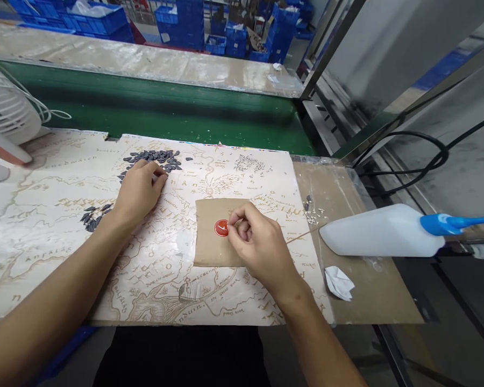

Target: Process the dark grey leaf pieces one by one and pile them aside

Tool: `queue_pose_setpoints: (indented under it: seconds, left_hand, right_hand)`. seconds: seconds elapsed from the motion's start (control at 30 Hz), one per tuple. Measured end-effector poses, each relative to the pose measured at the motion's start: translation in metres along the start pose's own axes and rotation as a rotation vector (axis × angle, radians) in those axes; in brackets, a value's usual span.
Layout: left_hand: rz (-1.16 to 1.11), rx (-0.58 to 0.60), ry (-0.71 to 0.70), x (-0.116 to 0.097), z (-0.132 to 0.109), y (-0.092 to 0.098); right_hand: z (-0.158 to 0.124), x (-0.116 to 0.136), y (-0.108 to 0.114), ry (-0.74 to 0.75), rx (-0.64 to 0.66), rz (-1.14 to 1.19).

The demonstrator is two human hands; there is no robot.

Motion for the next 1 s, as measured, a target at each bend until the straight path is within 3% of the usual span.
queue_pose_setpoints:
  seconds: [0.17,0.37,0.47,0.6,0.8,0.9,1.0]
  left_hand:
    - [-0.002,-0.002,0.019,-0.003,-0.005,0.004]
    - [-0.554,0.065,0.178,-0.010,-0.022,-0.004]
    - [-0.827,0.114,0.269,-0.018,-0.037,-0.008]
    - [-0.989,0.183,0.298,-0.033,-0.063,-0.008]
    - [-1.078,0.255,0.286,-0.051,-0.103,-0.014]
    - [-1.158,0.318,0.294,-0.065,-0.118,-0.022]
    - [-1.318,0.412,0.349,-0.081,-0.131,-0.032]
  right_hand:
    - [0.001,0.006,-0.007,0.076,0.079,-0.070]
    - [0.000,0.008,-0.007,0.114,0.073,-0.118]
    - [-0.002,0.008,-0.002,0.098,0.052,-0.123]
    - [-0.011,-0.002,0.013,0.014,-0.058,-0.165]
    - [-0.026,-0.025,0.007,-0.031,0.026,-0.246]
    - [-0.029,-0.027,0.010,-0.107,-0.015,-0.070]
    - [-0.031,-0.021,0.013,-0.181,-0.080,0.295]
Point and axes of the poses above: each hand's wrist, its own z-axis towards the middle knuckle, its own y-axis out of the back of the hand, x = y × z, the point moved 6 cm from there along z, towards the middle knuckle, and after that the axes turned 5 degrees about -z, right-handed, at the moved point
